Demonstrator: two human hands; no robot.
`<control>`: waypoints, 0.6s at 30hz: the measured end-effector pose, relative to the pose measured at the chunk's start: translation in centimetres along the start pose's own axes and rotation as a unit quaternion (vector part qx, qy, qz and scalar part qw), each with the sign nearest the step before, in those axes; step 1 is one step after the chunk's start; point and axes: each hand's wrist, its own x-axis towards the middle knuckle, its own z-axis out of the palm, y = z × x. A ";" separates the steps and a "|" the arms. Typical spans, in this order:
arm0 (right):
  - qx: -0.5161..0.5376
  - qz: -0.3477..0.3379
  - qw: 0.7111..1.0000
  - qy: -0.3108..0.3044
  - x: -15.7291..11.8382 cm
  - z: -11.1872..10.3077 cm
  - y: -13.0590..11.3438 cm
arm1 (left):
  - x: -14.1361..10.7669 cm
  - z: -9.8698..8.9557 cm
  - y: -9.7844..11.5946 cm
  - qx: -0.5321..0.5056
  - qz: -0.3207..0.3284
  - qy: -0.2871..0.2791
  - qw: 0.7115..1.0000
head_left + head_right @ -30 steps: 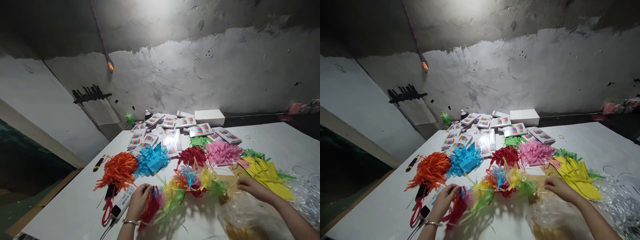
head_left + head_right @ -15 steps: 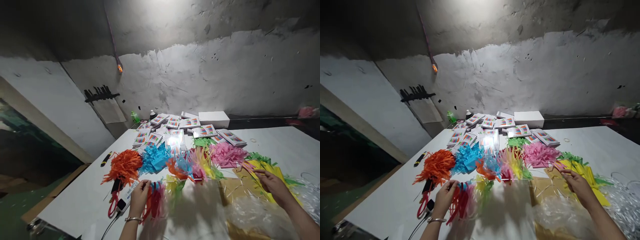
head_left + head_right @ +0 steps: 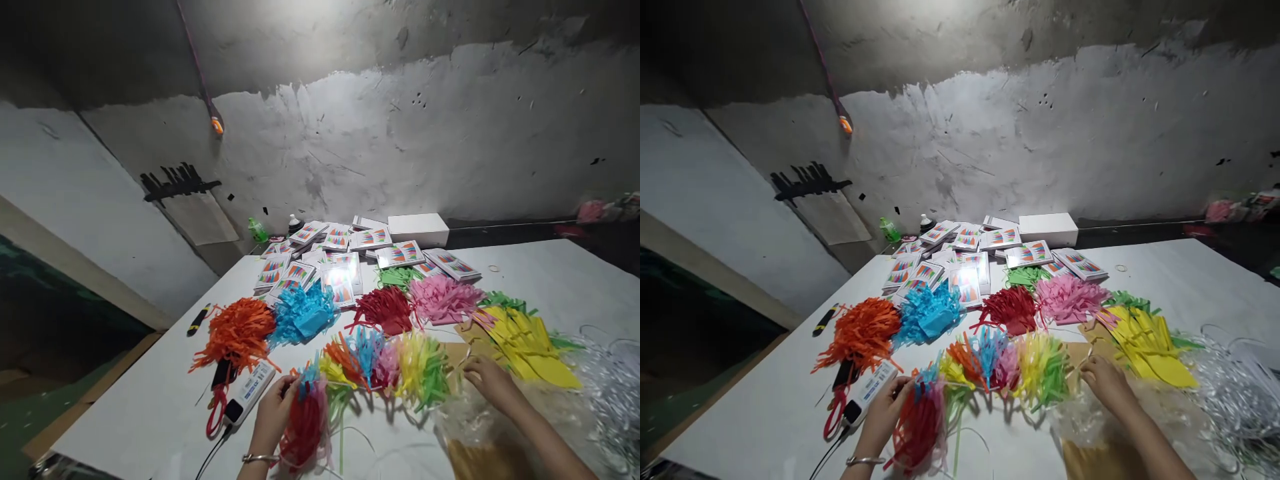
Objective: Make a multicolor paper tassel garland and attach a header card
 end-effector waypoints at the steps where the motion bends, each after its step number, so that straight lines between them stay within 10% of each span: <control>1: -0.022 -0.019 1.000 -0.008 -0.1 0.7 -0.9 | -0.1 0.1 -0.2 0.003 -0.004 -0.005 1.000; 11: -0.120 -0.097 0.968 -0.197 -3.0 10.4 -7.7 | -0.9 0.3 -1.0 0.024 -0.036 -0.017 0.999; 18: 0.089 -0.052 0.976 -0.193 -2.7 8.0 -7.9 | -1.4 -1.0 -1.1 0.016 -0.038 0.013 0.999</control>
